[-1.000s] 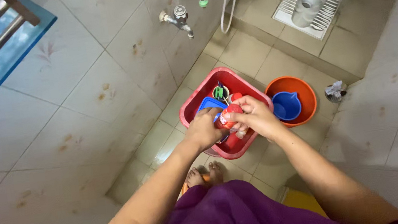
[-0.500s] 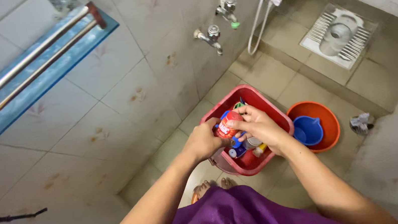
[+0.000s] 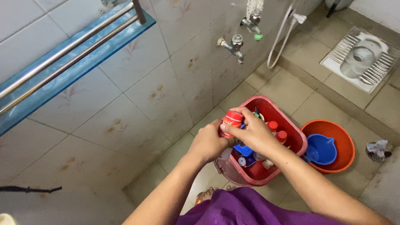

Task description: The person takes several bottles and containers from a pink bucket on the floor and places them one by one onto a wall-mounted glass shelf in the bathroom. Items include a white cylindrical bottle, a green-capped bottle, a green jar, a clear bottle, a blue bottle, and a small red bottle.

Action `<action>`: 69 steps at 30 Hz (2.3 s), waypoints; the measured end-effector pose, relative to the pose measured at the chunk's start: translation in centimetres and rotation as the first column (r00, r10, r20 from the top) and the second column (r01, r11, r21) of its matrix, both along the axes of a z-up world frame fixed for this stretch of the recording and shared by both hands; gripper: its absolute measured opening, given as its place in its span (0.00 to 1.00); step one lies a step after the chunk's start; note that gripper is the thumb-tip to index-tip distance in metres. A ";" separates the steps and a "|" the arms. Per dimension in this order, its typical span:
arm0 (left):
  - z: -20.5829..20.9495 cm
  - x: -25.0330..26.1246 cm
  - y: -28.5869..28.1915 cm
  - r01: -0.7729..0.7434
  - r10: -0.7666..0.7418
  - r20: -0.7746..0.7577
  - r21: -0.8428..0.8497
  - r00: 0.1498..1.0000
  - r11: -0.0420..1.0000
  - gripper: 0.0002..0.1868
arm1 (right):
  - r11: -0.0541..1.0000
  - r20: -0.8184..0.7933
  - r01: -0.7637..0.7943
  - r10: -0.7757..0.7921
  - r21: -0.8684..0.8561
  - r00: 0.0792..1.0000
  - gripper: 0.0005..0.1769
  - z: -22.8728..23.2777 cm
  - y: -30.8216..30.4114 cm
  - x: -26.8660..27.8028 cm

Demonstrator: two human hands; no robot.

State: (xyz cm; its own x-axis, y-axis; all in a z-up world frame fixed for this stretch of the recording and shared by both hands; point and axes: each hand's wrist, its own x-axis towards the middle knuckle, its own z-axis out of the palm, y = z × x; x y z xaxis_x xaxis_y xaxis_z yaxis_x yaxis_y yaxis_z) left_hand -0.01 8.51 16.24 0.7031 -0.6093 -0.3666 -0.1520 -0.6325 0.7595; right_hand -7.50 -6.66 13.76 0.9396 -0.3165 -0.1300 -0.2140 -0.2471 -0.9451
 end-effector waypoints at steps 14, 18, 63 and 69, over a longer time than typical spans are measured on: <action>1.7 -0.4 3.7 -0.218 0.215 -0.034 -0.130 0.976 0.967 0.33 | 0.979 -0.066 -0.204 0.204 0.014 0.977 0.32 3.4 1.8 2.8; 2.5 0.4 5.6 -0.278 0.248 -0.162 -0.205 0.955 0.938 0.30 | 0.960 -0.090 -0.278 0.278 0.013 0.956 0.33 4.6 2.5 4.2; 15.9 9.1 29.9 -0.607 0.827 0.403 -0.562 0.392 0.562 0.30 | 0.770 0.461 -0.594 0.626 -0.235 0.629 0.30 24.4 27.3 21.8; 13.5 9.3 31.0 -0.674 0.805 0.446 -0.457 0.391 0.581 0.41 | 0.763 0.537 -0.543 0.639 -0.352 0.550 0.30 23.0 29.8 26.1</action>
State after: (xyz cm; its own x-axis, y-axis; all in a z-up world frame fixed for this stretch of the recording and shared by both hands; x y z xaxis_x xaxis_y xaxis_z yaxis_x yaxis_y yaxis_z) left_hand 9.34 39.49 29.71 0.9154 0.2566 0.3102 -0.1098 -0.5823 0.8055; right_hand 18.58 23.12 36.77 0.7713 0.3721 0.5164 0.6161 -0.2326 -0.7526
